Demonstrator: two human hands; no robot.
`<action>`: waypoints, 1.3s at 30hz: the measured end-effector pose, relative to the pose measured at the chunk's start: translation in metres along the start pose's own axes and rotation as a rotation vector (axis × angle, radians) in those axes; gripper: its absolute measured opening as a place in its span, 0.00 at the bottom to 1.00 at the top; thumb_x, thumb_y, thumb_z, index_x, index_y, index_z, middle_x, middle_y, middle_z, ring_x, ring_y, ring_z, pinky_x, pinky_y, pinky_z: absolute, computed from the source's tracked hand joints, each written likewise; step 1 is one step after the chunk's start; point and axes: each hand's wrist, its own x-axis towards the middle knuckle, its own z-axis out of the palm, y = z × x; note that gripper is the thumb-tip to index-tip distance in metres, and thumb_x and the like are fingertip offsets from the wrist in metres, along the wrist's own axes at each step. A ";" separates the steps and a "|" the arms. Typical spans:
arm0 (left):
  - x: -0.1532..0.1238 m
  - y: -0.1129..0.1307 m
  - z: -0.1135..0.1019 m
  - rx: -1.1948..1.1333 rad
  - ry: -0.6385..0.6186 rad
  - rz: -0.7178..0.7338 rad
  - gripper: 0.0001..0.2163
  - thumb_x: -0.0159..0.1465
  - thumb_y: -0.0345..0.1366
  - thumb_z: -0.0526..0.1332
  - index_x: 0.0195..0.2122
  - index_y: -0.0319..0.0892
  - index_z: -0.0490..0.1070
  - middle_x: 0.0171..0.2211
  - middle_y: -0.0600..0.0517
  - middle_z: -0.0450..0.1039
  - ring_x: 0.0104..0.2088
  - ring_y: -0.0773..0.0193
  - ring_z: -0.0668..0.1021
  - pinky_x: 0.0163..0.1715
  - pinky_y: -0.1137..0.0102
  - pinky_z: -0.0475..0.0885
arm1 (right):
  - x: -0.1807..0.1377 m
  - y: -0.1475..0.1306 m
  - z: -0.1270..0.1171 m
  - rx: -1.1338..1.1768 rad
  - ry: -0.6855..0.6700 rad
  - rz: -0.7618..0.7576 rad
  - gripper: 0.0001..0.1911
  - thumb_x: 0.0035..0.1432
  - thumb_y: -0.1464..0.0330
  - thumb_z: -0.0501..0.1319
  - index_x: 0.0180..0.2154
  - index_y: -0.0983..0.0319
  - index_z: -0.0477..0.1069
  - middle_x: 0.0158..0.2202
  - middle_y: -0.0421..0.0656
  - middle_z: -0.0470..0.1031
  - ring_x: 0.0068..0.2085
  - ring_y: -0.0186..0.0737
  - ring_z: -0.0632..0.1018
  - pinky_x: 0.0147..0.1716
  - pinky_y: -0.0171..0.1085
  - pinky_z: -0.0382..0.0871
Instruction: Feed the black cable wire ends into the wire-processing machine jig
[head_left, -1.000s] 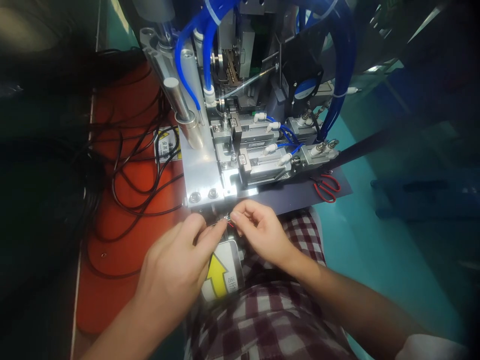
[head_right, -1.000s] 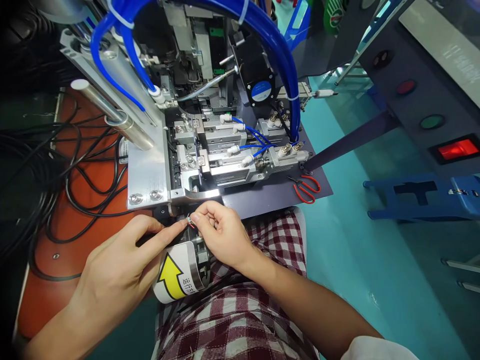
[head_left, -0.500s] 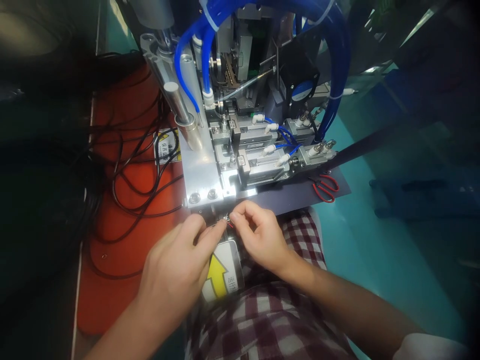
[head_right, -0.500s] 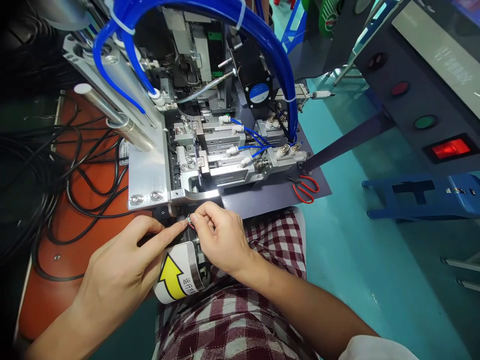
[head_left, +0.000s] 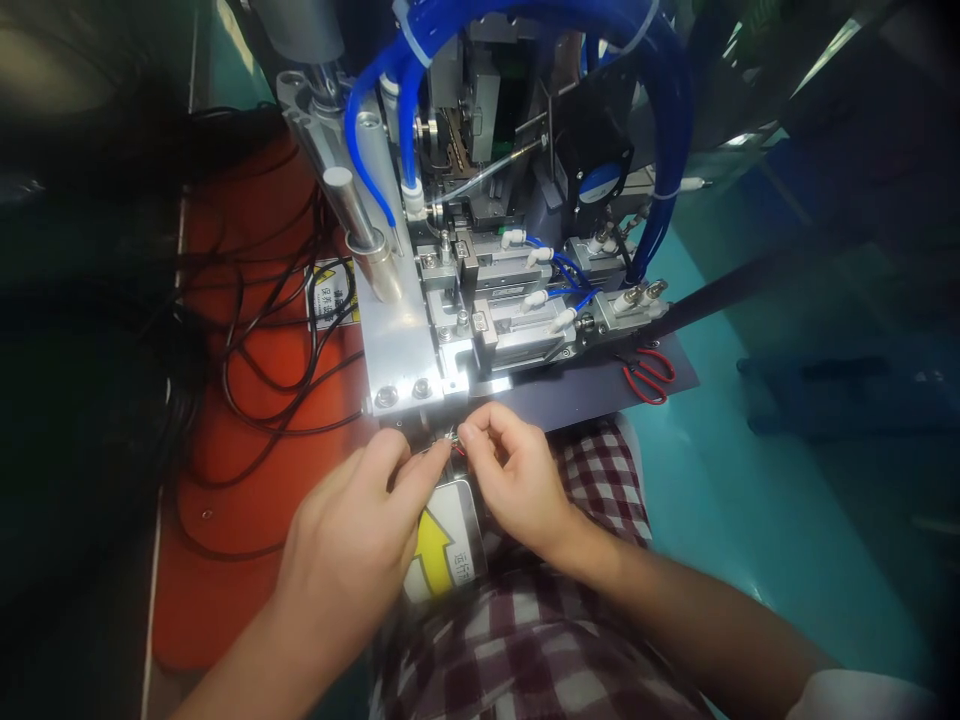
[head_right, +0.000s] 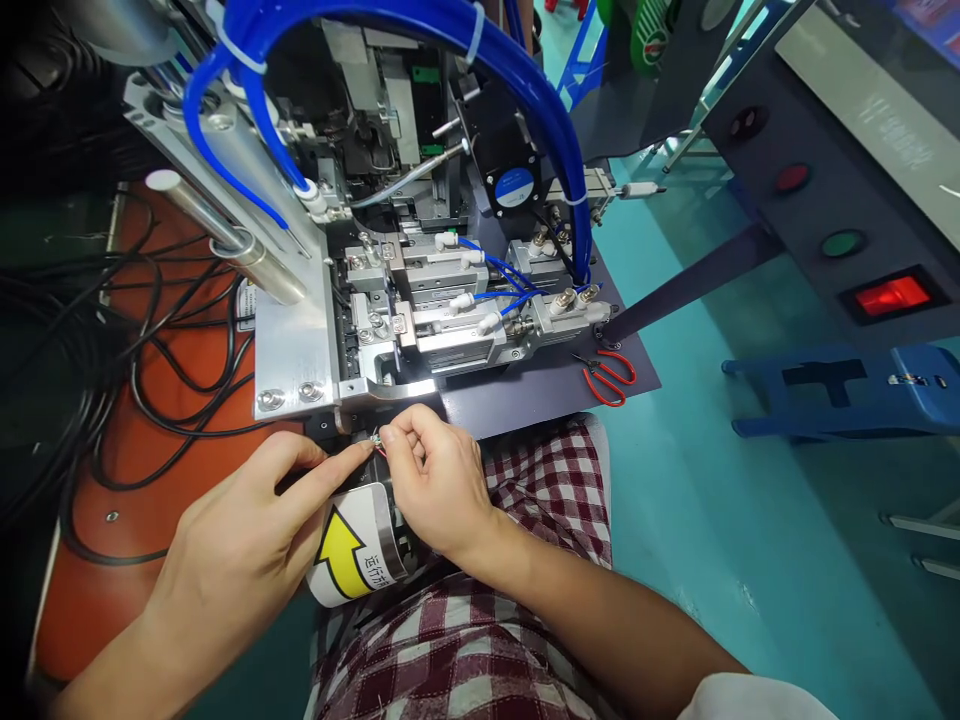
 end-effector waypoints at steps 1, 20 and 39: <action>0.000 0.000 0.000 0.005 -0.003 0.004 0.16 0.68 0.25 0.49 0.47 0.39 0.76 0.28 0.51 0.69 0.23 0.67 0.72 0.20 0.74 0.63 | 0.001 0.000 0.000 0.041 -0.010 0.022 0.13 0.64 0.63 0.56 0.27 0.59 0.62 0.21 0.35 0.63 0.24 0.33 0.65 0.27 0.34 0.60; -0.003 -0.005 0.003 -0.121 0.003 0.010 0.15 0.67 0.25 0.51 0.47 0.37 0.75 0.31 0.51 0.67 0.27 0.66 0.72 0.23 0.74 0.68 | -0.004 0.011 -0.001 0.241 -0.051 0.121 0.15 0.65 0.61 0.57 0.28 0.61 0.65 0.23 0.35 0.66 0.24 0.30 0.65 0.25 0.32 0.60; -0.002 -0.005 0.005 -0.168 0.024 -0.004 0.14 0.68 0.25 0.51 0.47 0.37 0.75 0.31 0.52 0.67 0.28 0.67 0.72 0.25 0.74 0.68 | -0.001 -0.008 -0.013 -0.165 -0.004 -0.156 0.07 0.58 0.70 0.60 0.28 0.62 0.68 0.21 0.35 0.67 0.23 0.30 0.67 0.25 0.33 0.60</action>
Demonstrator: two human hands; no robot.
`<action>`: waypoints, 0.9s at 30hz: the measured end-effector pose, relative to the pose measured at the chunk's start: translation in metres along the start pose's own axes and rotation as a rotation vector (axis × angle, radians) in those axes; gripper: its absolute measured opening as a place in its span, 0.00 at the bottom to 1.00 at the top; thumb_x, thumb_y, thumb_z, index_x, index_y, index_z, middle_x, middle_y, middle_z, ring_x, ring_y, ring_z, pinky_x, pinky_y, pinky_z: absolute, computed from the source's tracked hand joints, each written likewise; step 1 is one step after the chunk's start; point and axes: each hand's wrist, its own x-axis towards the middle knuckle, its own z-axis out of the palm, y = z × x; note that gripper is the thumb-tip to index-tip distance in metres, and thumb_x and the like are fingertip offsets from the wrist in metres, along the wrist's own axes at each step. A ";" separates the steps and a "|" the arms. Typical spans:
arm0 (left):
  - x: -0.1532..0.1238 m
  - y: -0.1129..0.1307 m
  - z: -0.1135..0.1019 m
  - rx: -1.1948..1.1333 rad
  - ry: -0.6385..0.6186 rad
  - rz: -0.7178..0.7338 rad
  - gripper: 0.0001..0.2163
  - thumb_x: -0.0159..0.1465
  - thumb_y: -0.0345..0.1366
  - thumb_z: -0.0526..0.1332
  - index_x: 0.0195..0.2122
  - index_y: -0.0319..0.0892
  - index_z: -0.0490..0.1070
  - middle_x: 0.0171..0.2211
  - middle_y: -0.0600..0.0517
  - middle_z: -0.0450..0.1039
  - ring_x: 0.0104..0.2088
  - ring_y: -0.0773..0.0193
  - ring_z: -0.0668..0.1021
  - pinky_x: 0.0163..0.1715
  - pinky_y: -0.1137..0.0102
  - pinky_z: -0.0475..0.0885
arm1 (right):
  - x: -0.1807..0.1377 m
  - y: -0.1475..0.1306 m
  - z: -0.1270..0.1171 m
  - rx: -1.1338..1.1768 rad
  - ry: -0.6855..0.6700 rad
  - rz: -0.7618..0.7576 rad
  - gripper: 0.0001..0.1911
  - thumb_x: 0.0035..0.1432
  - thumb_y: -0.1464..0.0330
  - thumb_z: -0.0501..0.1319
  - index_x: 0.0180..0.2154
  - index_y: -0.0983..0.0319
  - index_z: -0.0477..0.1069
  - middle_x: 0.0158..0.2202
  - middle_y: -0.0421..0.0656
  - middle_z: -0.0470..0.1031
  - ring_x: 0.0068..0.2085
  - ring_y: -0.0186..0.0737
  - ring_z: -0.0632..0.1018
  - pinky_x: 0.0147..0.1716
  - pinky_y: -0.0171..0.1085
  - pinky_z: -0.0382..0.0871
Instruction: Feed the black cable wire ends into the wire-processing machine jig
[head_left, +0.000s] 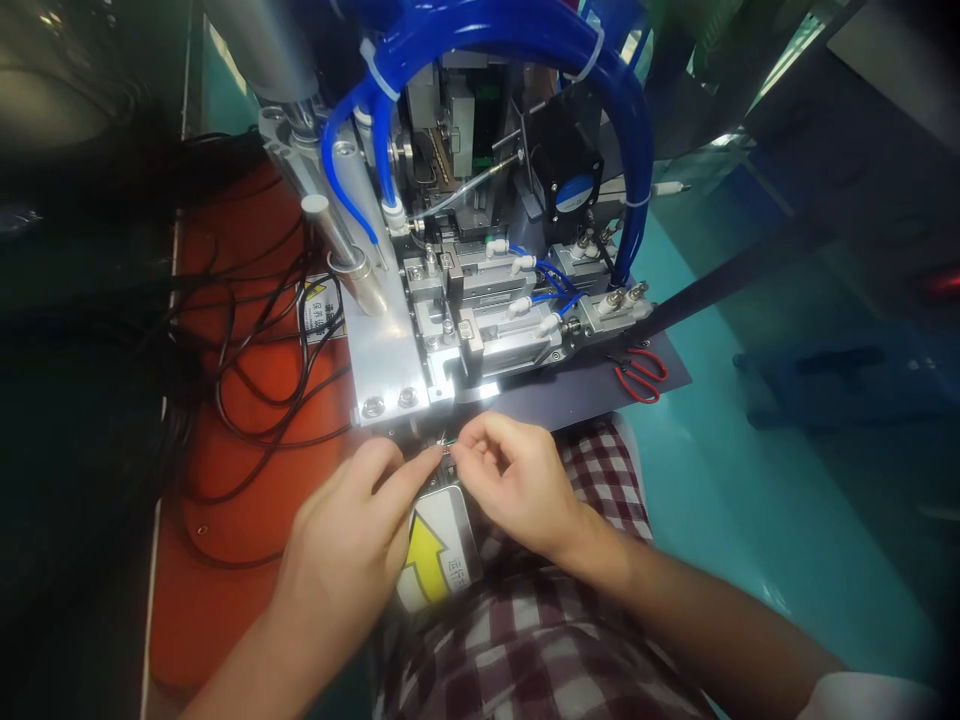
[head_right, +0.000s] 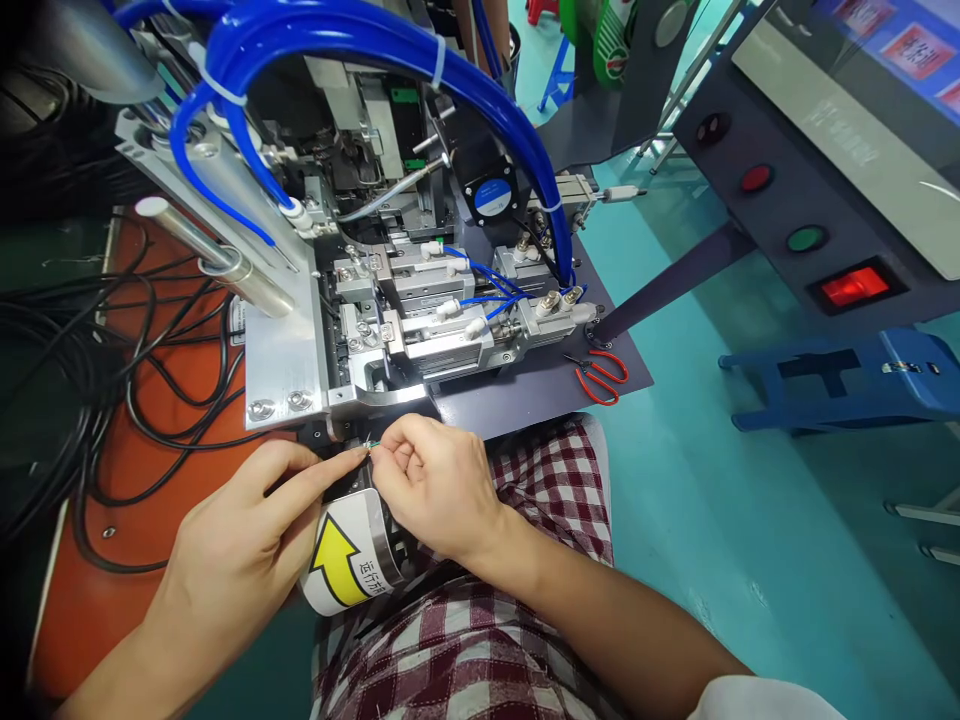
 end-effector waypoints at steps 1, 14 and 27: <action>0.000 0.000 0.000 -0.003 -0.001 0.000 0.14 0.68 0.25 0.51 0.47 0.37 0.75 0.32 0.52 0.67 0.28 0.67 0.72 0.25 0.74 0.68 | 0.000 0.000 0.002 0.132 -0.020 0.131 0.07 0.57 0.69 0.60 0.27 0.62 0.67 0.20 0.34 0.65 0.22 0.30 0.66 0.24 0.32 0.60; 0.000 -0.003 0.001 -0.024 -0.015 0.005 0.13 0.67 0.25 0.52 0.47 0.37 0.74 0.33 0.51 0.68 0.29 0.68 0.73 0.27 0.74 0.69 | 0.004 0.005 0.001 0.496 -0.093 0.437 0.09 0.53 0.65 0.65 0.27 0.63 0.68 0.20 0.34 0.65 0.22 0.28 0.64 0.23 0.31 0.59; -0.001 -0.002 0.000 -0.026 -0.015 -0.005 0.13 0.67 0.25 0.52 0.46 0.36 0.74 0.32 0.52 0.68 0.29 0.66 0.74 0.26 0.74 0.69 | 0.007 0.005 -0.001 0.227 -0.065 0.238 0.03 0.54 0.70 0.61 0.29 0.62 0.69 0.21 0.34 0.66 0.23 0.29 0.66 0.23 0.30 0.62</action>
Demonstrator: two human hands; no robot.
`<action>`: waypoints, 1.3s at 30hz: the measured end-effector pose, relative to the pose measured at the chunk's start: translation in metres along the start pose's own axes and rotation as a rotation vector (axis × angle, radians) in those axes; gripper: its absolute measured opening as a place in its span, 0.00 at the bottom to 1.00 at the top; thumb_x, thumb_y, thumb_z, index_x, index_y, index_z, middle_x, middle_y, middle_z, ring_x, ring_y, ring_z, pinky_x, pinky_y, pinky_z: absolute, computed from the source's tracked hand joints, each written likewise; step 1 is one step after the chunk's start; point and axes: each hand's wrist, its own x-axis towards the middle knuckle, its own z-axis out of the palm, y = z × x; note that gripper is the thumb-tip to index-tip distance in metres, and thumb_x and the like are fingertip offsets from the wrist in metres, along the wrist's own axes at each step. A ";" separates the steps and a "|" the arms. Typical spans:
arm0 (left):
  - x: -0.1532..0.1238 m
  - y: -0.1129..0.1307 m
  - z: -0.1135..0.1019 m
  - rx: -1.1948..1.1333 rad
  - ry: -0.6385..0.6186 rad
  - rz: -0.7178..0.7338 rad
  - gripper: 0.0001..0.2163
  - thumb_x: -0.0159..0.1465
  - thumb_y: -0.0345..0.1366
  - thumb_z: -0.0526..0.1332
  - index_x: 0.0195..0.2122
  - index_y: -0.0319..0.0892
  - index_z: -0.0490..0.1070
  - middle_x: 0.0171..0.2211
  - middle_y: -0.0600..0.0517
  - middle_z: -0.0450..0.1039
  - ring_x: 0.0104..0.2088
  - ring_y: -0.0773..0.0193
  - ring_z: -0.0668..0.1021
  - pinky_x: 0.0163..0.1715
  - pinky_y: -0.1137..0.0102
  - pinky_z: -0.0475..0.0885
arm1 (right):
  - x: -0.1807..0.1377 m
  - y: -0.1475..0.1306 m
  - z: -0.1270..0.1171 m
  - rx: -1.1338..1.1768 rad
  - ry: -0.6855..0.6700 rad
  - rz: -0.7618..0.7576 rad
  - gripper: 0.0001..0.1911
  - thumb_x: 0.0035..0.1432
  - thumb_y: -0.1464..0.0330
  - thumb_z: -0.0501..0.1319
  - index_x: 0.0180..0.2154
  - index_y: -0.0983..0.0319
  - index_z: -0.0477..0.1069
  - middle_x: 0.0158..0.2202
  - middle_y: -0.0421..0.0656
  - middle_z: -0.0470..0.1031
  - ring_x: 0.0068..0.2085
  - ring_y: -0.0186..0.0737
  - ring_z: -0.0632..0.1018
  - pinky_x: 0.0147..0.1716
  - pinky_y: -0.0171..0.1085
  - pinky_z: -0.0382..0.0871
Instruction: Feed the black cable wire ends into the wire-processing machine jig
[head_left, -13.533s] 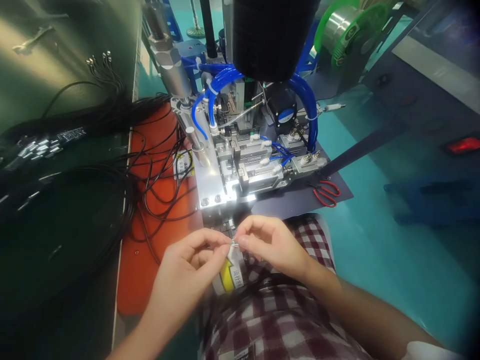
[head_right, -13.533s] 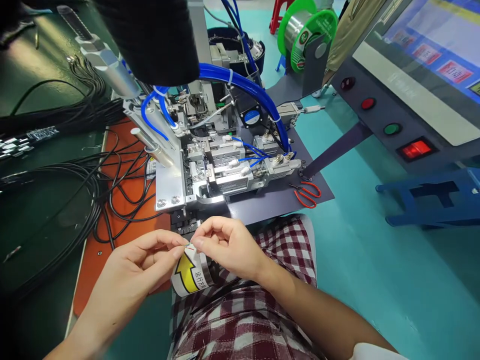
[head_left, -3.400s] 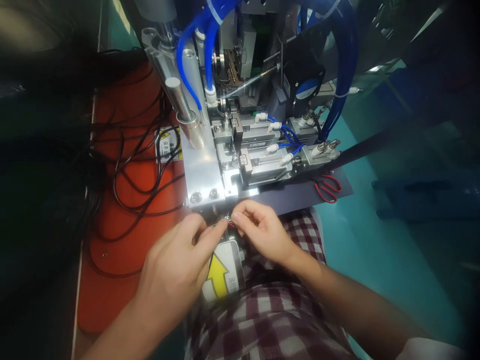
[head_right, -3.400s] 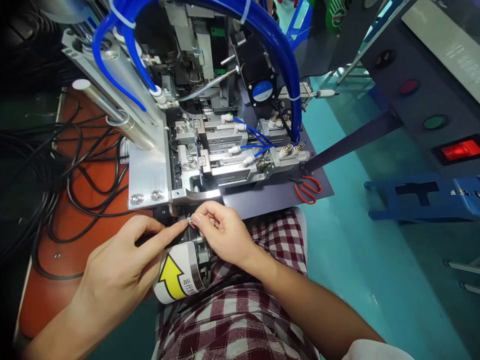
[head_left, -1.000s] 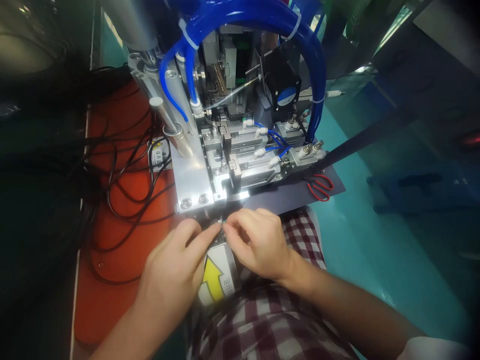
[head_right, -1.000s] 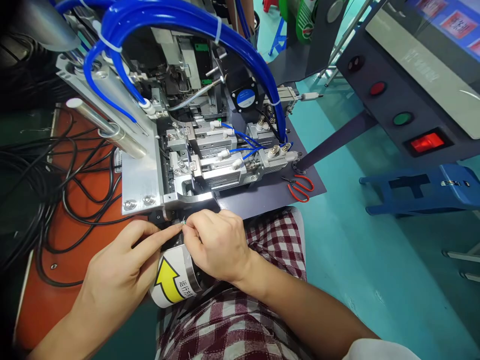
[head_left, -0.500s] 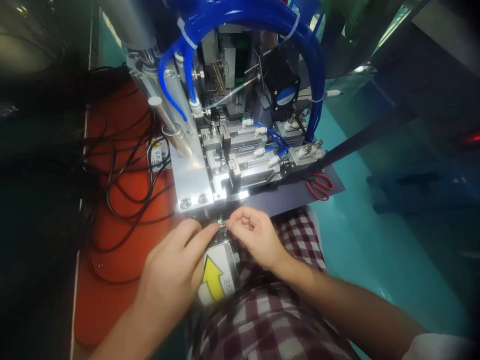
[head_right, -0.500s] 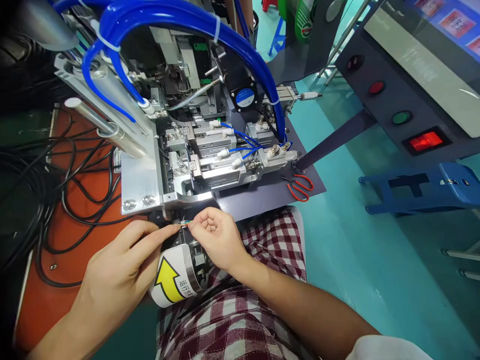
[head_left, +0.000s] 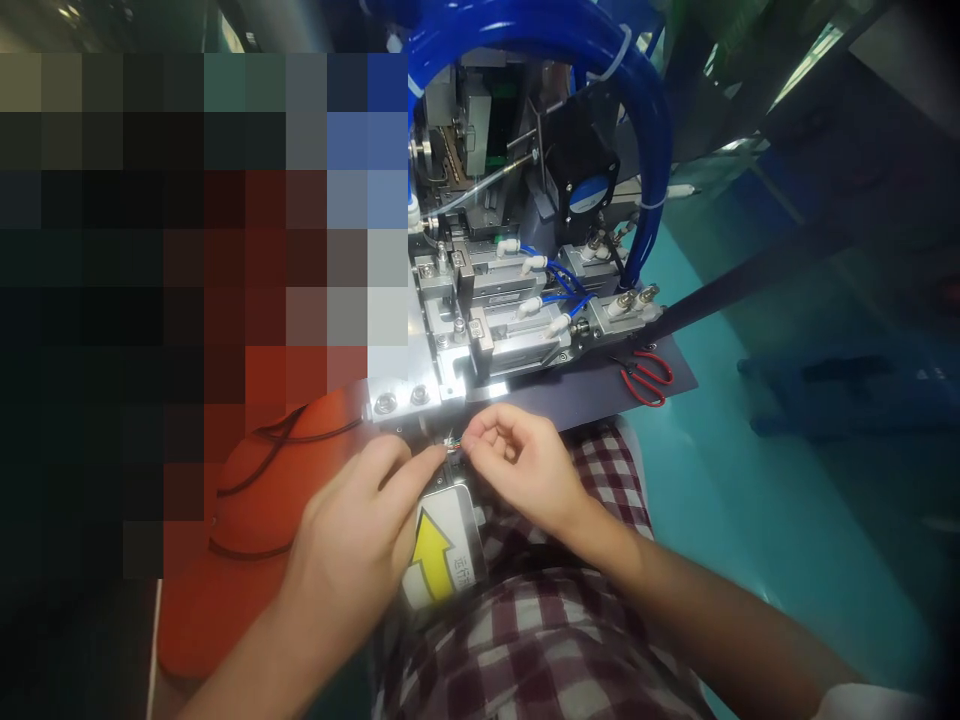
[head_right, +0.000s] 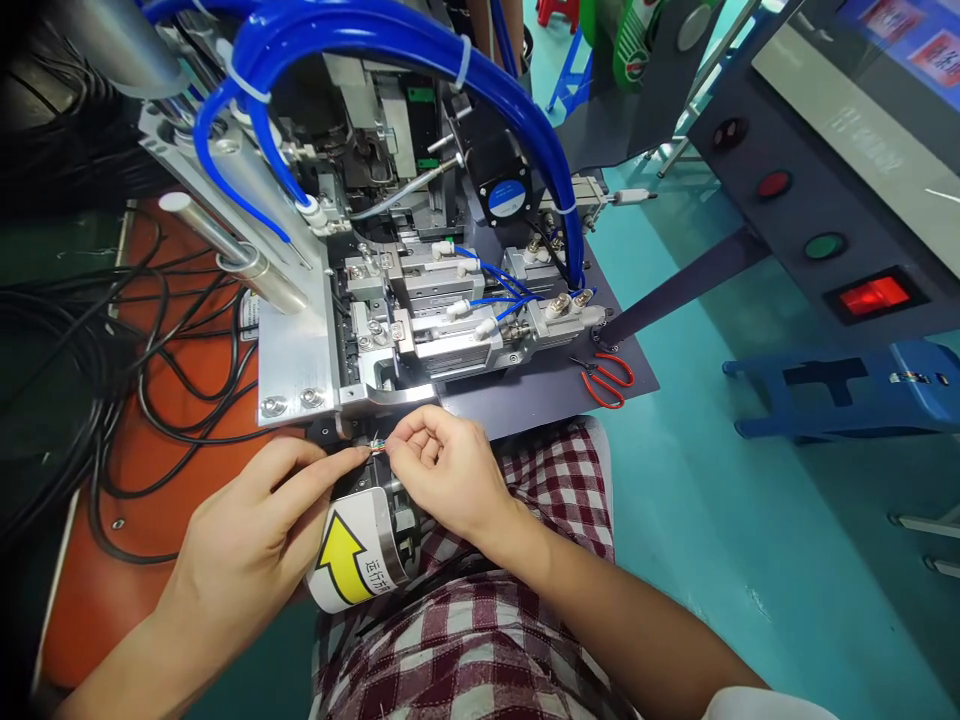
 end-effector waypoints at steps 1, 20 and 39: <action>0.000 0.000 0.000 0.002 0.002 -0.003 0.13 0.67 0.25 0.52 0.46 0.36 0.74 0.31 0.52 0.68 0.29 0.66 0.74 0.26 0.74 0.70 | 0.000 0.000 0.000 -0.033 -0.006 -0.024 0.02 0.54 0.71 0.61 0.29 0.61 0.69 0.21 0.34 0.66 0.23 0.30 0.67 0.23 0.31 0.62; 0.000 0.000 -0.001 0.015 0.003 0.000 0.13 0.67 0.25 0.51 0.47 0.37 0.74 0.31 0.52 0.67 0.27 0.68 0.73 0.24 0.75 0.69 | -0.004 -0.015 -0.004 -0.146 0.001 0.028 0.06 0.59 0.66 0.59 0.32 0.62 0.70 0.20 0.34 0.65 0.21 0.30 0.67 0.22 0.31 0.60; 0.001 0.000 -0.001 0.004 0.006 -0.001 0.14 0.67 0.26 0.51 0.47 0.37 0.74 0.31 0.51 0.68 0.27 0.67 0.73 0.25 0.75 0.70 | -0.002 -0.015 -0.002 -0.229 -0.038 -0.005 0.08 0.63 0.65 0.57 0.36 0.62 0.71 0.21 0.36 0.68 0.23 0.32 0.67 0.24 0.33 0.59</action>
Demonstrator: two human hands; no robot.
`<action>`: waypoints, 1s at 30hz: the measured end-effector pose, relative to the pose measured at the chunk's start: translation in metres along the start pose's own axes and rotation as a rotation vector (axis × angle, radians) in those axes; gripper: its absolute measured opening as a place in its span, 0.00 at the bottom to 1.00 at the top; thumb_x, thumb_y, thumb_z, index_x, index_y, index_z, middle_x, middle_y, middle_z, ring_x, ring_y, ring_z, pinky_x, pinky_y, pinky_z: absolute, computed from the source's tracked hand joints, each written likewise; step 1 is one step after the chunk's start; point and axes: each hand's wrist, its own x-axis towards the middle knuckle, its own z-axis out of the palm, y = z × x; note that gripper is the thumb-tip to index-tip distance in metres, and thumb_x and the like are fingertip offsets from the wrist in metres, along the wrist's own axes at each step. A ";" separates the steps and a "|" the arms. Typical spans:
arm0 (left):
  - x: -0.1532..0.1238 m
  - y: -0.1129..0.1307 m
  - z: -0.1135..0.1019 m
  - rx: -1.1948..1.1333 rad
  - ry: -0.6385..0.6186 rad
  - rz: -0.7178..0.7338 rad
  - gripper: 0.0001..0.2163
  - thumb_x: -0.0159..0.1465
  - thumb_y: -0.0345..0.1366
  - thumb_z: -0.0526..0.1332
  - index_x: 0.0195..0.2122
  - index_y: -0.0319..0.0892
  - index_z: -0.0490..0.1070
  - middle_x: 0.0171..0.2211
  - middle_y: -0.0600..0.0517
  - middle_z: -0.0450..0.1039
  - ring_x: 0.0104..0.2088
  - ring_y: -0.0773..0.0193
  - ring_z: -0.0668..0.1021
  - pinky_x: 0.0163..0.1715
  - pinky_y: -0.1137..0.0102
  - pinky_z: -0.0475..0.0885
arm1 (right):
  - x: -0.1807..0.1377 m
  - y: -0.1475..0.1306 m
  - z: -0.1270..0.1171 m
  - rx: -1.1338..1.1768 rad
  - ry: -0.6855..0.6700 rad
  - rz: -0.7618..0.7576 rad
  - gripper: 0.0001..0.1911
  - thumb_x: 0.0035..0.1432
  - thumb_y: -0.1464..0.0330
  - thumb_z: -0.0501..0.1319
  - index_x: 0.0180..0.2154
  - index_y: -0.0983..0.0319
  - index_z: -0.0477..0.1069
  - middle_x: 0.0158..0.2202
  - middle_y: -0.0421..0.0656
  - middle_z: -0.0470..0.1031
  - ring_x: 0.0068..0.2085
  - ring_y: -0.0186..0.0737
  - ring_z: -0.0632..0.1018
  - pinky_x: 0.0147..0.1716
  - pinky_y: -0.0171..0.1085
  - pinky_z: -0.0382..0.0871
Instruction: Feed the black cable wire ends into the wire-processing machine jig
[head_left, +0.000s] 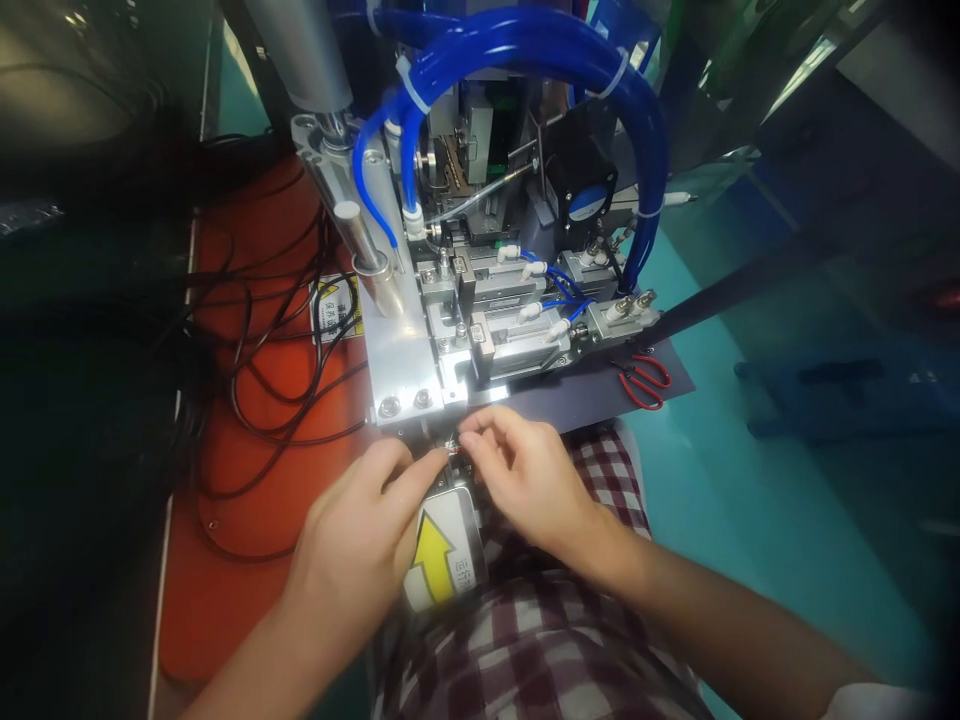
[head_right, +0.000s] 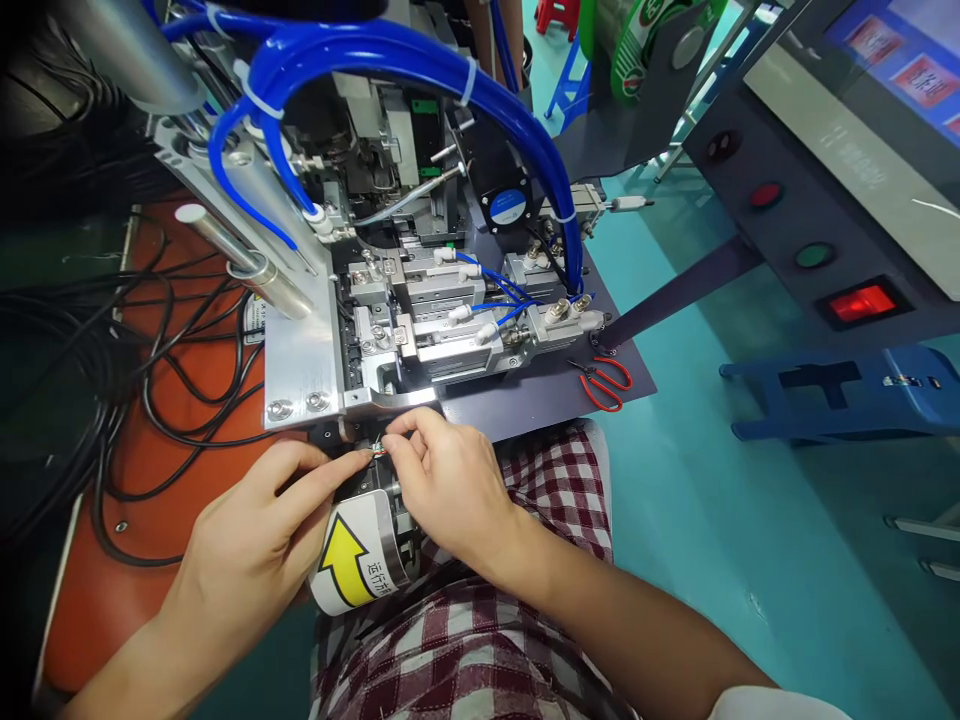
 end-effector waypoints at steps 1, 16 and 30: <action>0.000 0.000 0.000 0.004 0.001 0.001 0.14 0.67 0.26 0.51 0.47 0.37 0.74 0.31 0.51 0.68 0.27 0.67 0.73 0.25 0.75 0.70 | -0.001 0.000 0.001 -0.046 0.036 -0.064 0.07 0.63 0.65 0.58 0.36 0.62 0.72 0.21 0.35 0.67 0.23 0.32 0.67 0.25 0.33 0.59; -0.003 -0.002 -0.001 -0.020 -0.007 -0.007 0.13 0.67 0.26 0.52 0.48 0.39 0.73 0.32 0.52 0.68 0.29 0.67 0.74 0.26 0.75 0.71 | 0.004 0.006 0.007 0.307 -0.036 0.181 0.10 0.59 0.63 0.61 0.29 0.62 0.68 0.18 0.33 0.65 0.19 0.29 0.63 0.19 0.30 0.56; -0.002 -0.007 -0.007 -0.036 -0.077 -0.005 0.12 0.68 0.26 0.52 0.48 0.39 0.72 0.40 0.49 0.70 0.34 0.68 0.78 0.32 0.76 0.72 | 0.004 0.028 0.024 0.372 -0.049 -0.030 0.14 0.66 0.61 0.54 0.29 0.59 0.61 0.22 0.33 0.59 0.23 0.31 0.61 0.24 0.33 0.56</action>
